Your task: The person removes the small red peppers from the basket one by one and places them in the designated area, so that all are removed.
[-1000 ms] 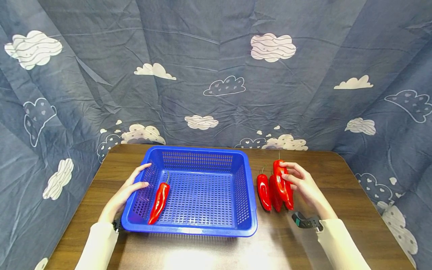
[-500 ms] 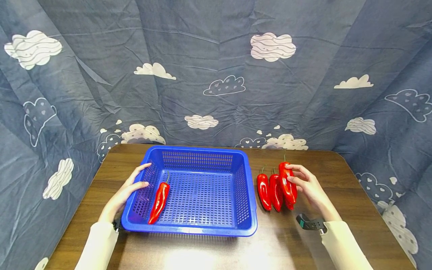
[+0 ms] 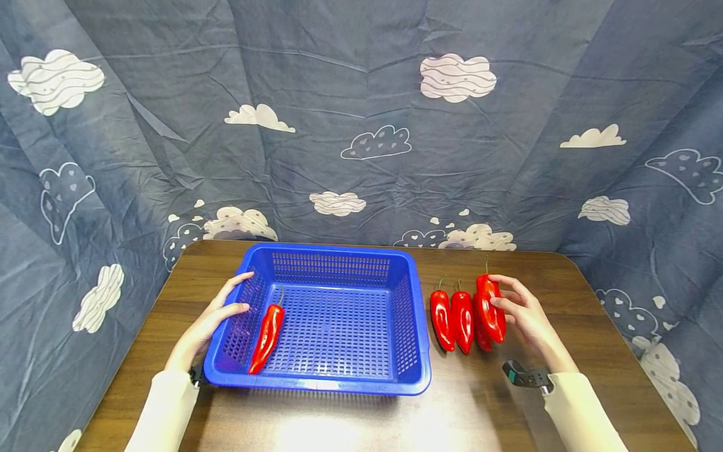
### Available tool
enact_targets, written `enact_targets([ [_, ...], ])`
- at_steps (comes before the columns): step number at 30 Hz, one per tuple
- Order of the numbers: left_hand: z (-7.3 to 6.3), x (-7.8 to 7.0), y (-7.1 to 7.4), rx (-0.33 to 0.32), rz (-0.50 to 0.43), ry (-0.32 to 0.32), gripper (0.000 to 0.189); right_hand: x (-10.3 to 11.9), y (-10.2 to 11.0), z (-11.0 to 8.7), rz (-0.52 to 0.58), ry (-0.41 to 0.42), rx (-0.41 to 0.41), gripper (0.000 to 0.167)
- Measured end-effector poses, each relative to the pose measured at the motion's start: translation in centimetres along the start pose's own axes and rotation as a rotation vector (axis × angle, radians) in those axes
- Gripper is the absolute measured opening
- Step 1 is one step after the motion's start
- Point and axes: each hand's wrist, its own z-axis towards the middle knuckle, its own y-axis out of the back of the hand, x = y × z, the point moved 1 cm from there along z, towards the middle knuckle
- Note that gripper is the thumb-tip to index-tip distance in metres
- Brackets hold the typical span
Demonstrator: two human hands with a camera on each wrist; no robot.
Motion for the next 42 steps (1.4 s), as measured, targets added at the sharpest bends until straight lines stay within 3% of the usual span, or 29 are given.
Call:
enact_targets([
  [2,0.0,0.0,0.0,-0.002,0.003,0.002,0.061,-1.9,1.2,0.4,0.01,0.003,0.01,0.045],
  [5,0.0,0.0,0.0,-0.007,0.004,0.006,0.061,-2.4,1.7,0.4,0.041,0.007,0.02,0.046],
  [12,-0.1,0.0,0.1,-0.001,-0.001,0.002,0.062,2.4,-0.9,-1.5,0.057,-0.032,-0.053,0.039],
  [16,0.0,0.1,0.0,-0.001,0.0,0.0,0.062,3.1,-1.0,-1.9,0.031,-0.063,-0.09,0.04],
  [32,0.0,-0.1,0.0,-0.004,0.009,-0.015,0.061,1.9,0.6,-2.6,-0.044,-0.08,-0.137,0.037],
  [42,0.0,-0.1,-0.1,0.002,0.002,-0.027,0.061,0.6,1.1,-2.6,-0.164,-0.114,-0.164,0.038],
])
